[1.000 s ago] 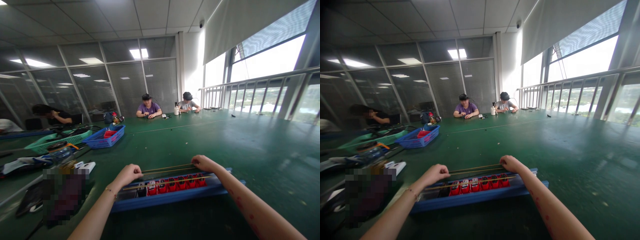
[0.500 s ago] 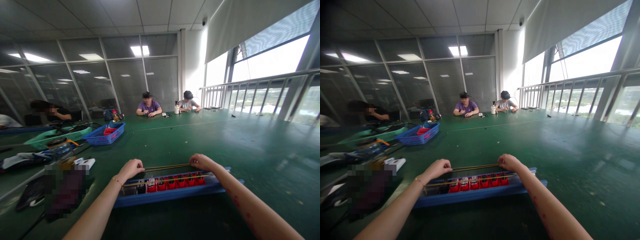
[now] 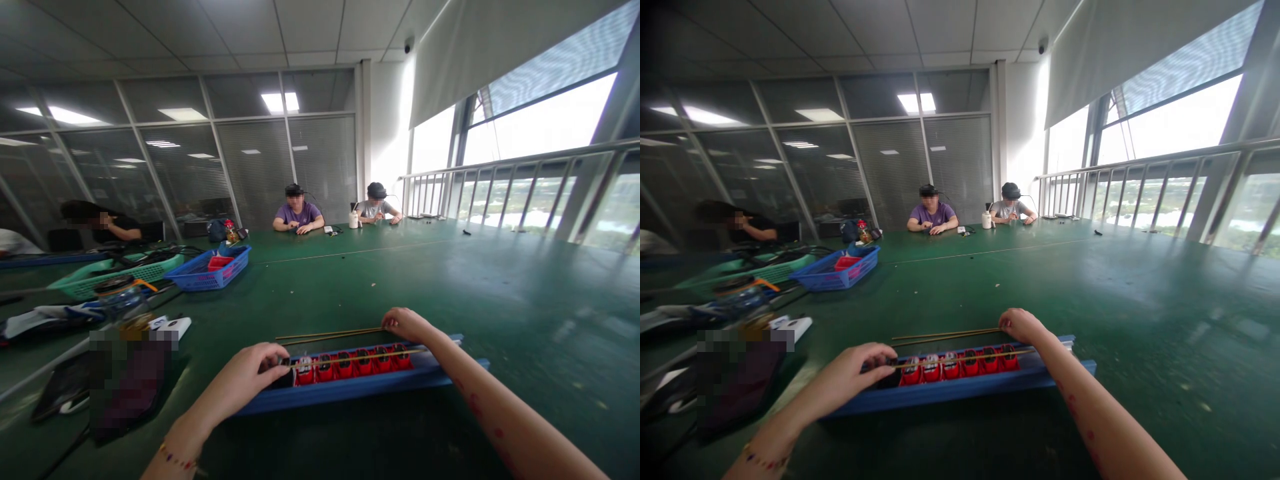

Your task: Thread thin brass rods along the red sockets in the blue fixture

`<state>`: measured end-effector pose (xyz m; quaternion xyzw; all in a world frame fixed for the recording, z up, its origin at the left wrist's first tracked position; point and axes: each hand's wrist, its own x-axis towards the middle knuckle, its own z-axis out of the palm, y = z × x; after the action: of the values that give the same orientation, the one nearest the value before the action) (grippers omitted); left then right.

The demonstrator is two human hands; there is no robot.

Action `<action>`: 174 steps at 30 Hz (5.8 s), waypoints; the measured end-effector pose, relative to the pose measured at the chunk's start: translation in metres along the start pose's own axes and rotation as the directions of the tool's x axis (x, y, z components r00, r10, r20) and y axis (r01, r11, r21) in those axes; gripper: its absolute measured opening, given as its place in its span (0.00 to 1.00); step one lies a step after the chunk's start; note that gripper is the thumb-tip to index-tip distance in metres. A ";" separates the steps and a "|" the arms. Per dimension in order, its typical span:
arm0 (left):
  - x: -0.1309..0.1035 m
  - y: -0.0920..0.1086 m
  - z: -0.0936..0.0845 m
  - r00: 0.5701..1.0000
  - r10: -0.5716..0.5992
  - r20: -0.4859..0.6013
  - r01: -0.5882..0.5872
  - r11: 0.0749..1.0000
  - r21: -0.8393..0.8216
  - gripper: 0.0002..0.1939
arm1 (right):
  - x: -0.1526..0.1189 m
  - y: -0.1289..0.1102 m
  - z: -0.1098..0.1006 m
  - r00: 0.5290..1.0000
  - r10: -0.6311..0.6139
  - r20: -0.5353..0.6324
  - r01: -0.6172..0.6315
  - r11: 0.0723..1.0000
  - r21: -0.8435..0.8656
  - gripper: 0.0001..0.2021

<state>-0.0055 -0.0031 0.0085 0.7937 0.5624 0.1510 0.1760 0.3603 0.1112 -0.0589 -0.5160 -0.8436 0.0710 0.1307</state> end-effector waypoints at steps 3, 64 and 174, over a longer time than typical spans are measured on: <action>-0.001 0.000 0.002 0.999 0.013 -0.043 -0.010 0.998 0.055 0.13 | 0.000 -0.001 -0.001 1.000 0.000 0.004 0.000 1.000 0.000 0.11; 0.076 -0.016 0.011 0.996 0.070 -0.048 -0.051 0.946 0.321 0.07 | -0.009 -0.023 -0.035 0.998 -0.058 0.015 0.056 0.991 0.118 0.09; 0.001 -0.029 -0.012 1.000 -0.004 -0.003 0.003 0.984 -0.179 0.19 | 0.014 -0.005 0.007 1.000 -0.012 -0.028 0.012 1.000 -0.003 0.14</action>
<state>-0.0348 0.0076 0.0065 0.7734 0.5483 0.2018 0.2458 0.3475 0.1217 -0.0626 -0.5120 -0.8448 0.0618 0.1425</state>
